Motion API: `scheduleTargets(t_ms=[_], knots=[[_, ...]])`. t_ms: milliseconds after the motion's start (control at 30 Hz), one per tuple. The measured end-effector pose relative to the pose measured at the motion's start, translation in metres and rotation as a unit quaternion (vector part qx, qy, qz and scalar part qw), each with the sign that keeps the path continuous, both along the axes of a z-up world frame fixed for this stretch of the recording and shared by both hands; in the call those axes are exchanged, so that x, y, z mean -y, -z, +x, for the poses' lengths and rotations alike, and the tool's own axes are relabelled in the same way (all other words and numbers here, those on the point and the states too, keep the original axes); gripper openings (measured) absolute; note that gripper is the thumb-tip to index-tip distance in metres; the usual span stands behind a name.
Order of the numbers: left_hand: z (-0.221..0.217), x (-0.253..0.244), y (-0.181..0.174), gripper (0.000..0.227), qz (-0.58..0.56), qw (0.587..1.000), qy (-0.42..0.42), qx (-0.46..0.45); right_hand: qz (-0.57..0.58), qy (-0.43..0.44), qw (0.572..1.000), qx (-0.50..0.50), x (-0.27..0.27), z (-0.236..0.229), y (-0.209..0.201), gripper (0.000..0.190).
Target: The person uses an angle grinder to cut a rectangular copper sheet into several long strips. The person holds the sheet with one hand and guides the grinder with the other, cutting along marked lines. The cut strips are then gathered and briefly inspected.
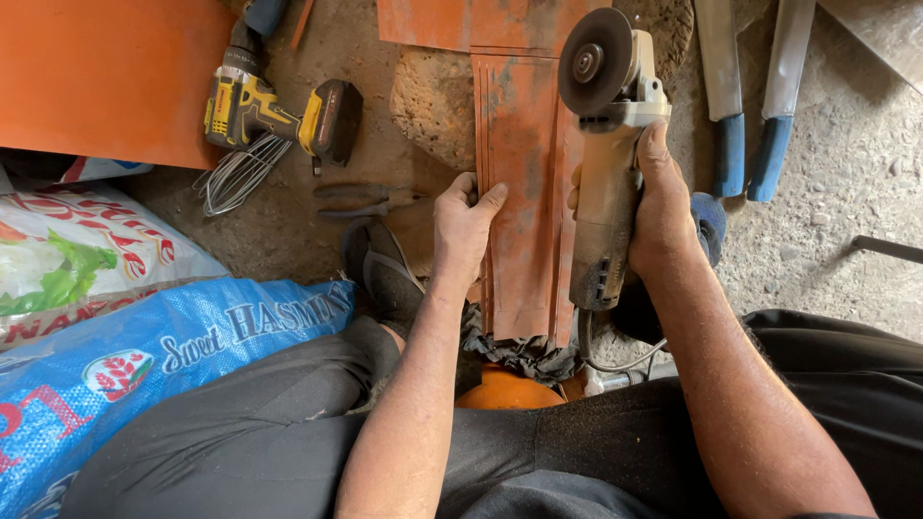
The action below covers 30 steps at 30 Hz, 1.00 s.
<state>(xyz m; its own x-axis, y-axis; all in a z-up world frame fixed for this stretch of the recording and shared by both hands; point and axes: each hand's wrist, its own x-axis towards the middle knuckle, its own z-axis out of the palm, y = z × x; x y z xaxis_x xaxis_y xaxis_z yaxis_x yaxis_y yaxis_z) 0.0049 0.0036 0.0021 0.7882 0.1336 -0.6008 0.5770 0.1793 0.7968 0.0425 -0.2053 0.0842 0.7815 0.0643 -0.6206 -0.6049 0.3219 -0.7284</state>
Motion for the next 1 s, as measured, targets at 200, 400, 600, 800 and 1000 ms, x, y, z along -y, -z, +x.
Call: scheduleTargets(t_ms=[200, 400, 600, 800, 1000], knots=[[0.0008, 0.0009, -0.0013, 0.019, -0.020, 0.999, -0.001, 0.032, 0.015, 0.006, 1.000, 0.003, -0.0001, 0.0006, 0.0002, 0.074], [0.0000, 0.0031, -0.0038, 0.019, -0.004, 0.999, -0.002, 0.042, 0.010, 0.022, 1.000, 0.009, 0.0008, -0.0001, -0.0042, 0.075], [0.0018, 0.0027, -0.0073, 0.021, 0.018, 1.000, 0.021, 0.008, 0.021, 0.032, 0.999, 0.011, 0.0023, -0.0010, -0.0069, 0.075], [0.0010, 0.0022, -0.0045, 0.021, -0.037, 0.999, 0.001, 0.029, 0.028, 0.032, 0.999, 0.020, 0.0048, -0.0006, -0.0072, 0.074], [0.0027, 0.0036, -0.0083, 0.019, -0.032, 0.999, 0.002, 0.029, 0.022, 0.045, 0.999, 0.017, 0.0074, -0.0020, -0.0068, 0.074]])
